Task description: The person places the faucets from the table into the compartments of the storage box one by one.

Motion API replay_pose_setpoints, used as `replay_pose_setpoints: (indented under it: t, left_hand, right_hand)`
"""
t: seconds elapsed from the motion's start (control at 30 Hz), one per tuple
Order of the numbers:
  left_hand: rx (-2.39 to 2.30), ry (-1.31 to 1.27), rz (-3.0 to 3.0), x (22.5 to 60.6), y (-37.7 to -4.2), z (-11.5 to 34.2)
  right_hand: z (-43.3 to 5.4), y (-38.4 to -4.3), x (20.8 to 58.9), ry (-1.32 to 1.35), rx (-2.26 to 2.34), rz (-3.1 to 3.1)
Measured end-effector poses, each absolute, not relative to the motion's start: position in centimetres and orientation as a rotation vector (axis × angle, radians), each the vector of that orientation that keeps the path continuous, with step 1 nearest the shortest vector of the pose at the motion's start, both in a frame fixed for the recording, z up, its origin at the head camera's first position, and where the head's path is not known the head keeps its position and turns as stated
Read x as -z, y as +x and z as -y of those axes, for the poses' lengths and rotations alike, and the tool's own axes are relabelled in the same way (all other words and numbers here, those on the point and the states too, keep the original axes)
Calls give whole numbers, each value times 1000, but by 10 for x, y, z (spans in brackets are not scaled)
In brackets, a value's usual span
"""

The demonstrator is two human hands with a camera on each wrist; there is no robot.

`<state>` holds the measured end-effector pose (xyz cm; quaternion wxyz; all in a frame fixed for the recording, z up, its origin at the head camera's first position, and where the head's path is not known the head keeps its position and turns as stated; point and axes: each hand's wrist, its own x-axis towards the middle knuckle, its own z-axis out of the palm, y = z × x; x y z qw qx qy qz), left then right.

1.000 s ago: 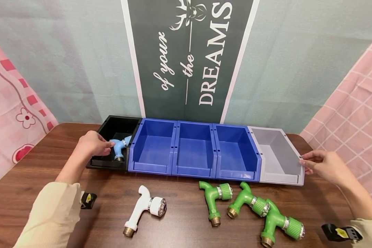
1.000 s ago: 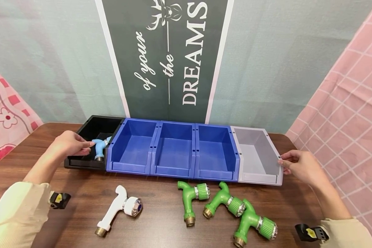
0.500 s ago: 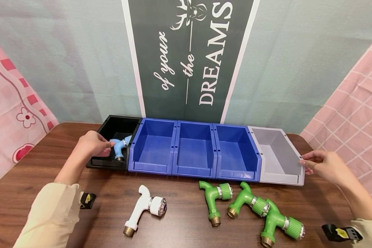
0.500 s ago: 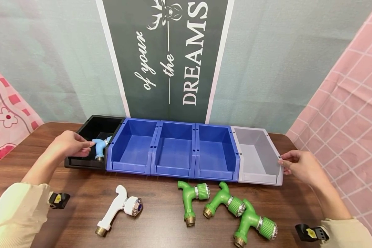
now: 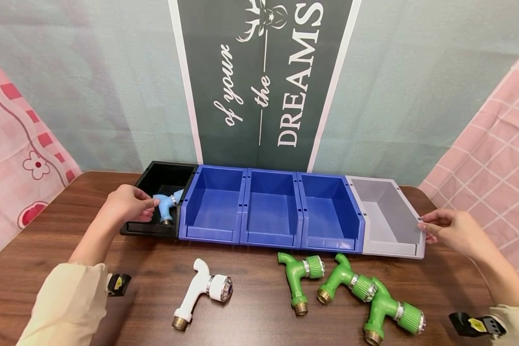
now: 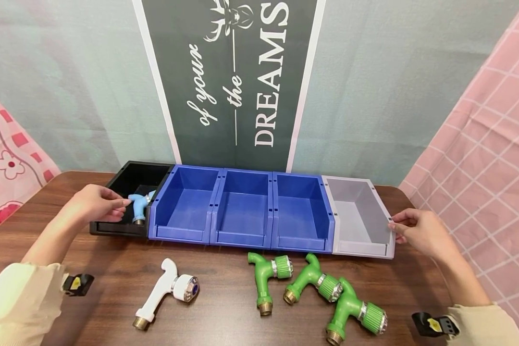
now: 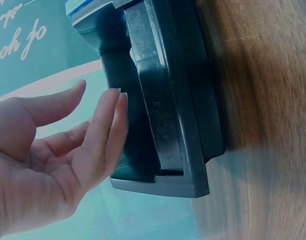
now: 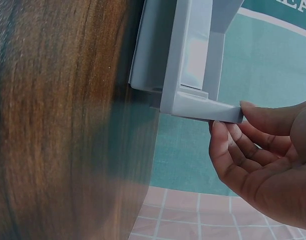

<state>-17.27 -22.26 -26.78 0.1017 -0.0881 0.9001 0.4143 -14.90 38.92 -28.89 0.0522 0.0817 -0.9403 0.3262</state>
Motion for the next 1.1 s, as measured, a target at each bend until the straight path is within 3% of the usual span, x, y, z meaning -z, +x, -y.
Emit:
replay_pose_setpoints:
  t: [1.1]
  left_hand:
    - [-1236,-35,-2724,277,-138,203]
  right_hand:
    - [-392,-149,291,264,-1025,2829]
